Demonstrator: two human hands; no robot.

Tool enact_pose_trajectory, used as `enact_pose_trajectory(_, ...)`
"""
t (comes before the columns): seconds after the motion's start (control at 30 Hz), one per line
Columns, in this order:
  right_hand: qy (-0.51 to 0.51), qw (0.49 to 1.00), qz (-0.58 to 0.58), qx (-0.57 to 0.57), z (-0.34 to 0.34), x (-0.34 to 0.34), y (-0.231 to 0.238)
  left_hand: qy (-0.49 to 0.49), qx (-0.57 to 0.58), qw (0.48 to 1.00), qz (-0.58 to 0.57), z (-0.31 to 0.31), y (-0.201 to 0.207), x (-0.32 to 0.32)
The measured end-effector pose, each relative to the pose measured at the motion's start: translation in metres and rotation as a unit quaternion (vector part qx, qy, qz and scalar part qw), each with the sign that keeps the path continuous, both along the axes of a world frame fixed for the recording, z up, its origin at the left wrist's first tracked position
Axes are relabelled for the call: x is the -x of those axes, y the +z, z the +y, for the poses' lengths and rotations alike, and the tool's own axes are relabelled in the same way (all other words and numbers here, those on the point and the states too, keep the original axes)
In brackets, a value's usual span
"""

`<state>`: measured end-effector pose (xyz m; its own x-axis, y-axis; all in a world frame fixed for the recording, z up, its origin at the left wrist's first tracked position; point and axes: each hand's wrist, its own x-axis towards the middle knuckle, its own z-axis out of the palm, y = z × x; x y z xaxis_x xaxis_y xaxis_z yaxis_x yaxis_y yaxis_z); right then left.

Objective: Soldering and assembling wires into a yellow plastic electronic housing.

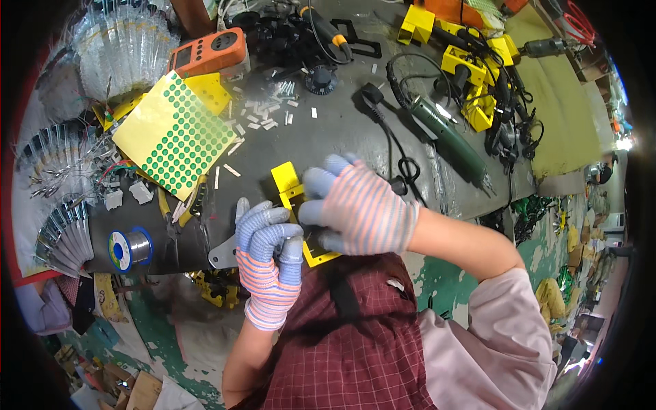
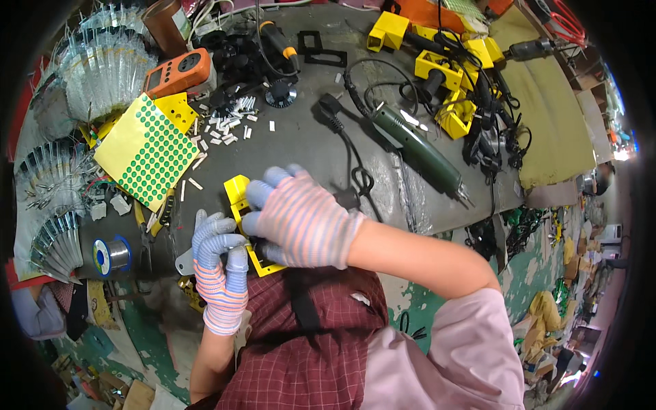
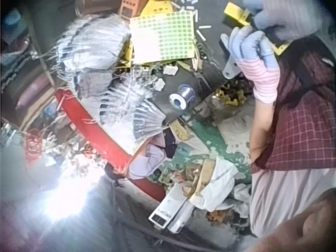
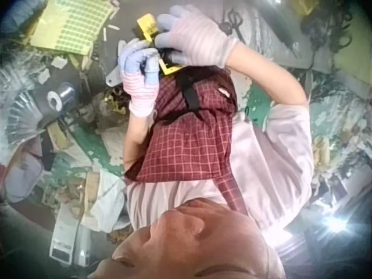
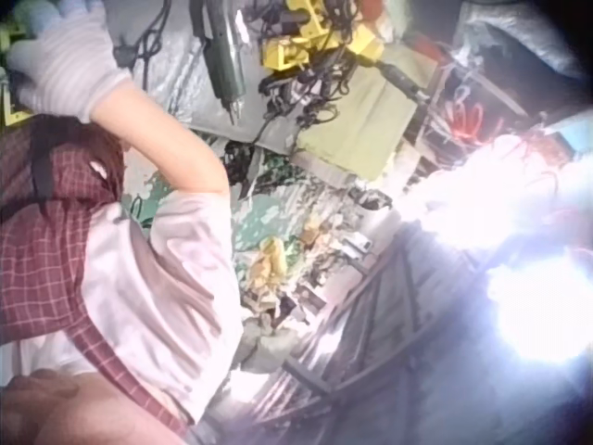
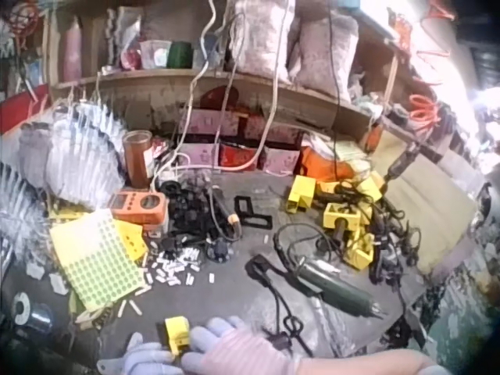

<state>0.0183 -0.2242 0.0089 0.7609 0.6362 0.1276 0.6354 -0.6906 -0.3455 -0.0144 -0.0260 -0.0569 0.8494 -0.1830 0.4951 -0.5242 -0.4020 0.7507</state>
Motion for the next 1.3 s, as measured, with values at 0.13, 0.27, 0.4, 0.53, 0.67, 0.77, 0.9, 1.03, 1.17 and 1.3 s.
enact_pose_trajectory(0.13, -0.134, 0.874, 0.275, -0.377, -0.016, -0.004, -0.014, -0.002, 0.006, 1.000, 0.016, -0.002, 0.002, -0.002)
enact_pose_trajectory(0.27, -0.276, 0.744, 0.336, -0.507, -0.003, -0.016, -0.008, -0.018, -0.033, 0.999, -0.006, 0.002, 0.007, -0.003)
enact_pose_trajectory(0.4, -0.258, 0.823, 0.311, -0.399, 0.004, -0.032, -0.013, -0.007, -0.227, 0.964, -0.135, -0.020, 0.027, -0.007)
enact_pose_trajectory(0.53, -0.248, 0.795, 0.364, -0.417, 0.023, -0.052, -0.003, -0.097, -0.128, 0.982, -0.100, -0.021, 0.010, -0.018)
enact_pose_trajectory(0.67, -0.281, 0.738, 0.443, -0.424, 0.028, -0.065, -0.013, -0.129, -0.065, 0.987, -0.072, -0.017, 0.016, -0.017)
enact_pose_trajectory(0.77, -0.253, 0.767, 0.425, -0.409, 0.039, -0.072, -0.014, -0.127, -0.076, 0.989, -0.029, -0.021, 0.017, -0.021)
enact_pose_trajectory(0.9, -0.213, 0.876, 0.361, -0.239, 0.051, -0.073, 0.011, -0.137, -0.105, 0.983, -0.057, -0.017, 0.023, -0.019)
enact_pose_trajectory(1.03, -0.176, 0.890, 0.362, -0.214, 0.038, -0.066, 0.021, -0.092, -0.065, 0.992, -0.058, 0.037, 0.049, -0.030)
enact_pose_trajectory(1.17, -0.103, 0.955, 0.206, -0.189, 0.033, -0.052, 0.029, 0.242, -0.266, 0.932, -0.051, 0.129, 0.058, -0.048)
enact_pose_trajectory(1.3, -0.051, 0.981, 0.068, -0.174, 0.062, -0.071, 0.042, 0.259, -0.306, 0.914, -0.065, 0.163, 0.063, -0.076)
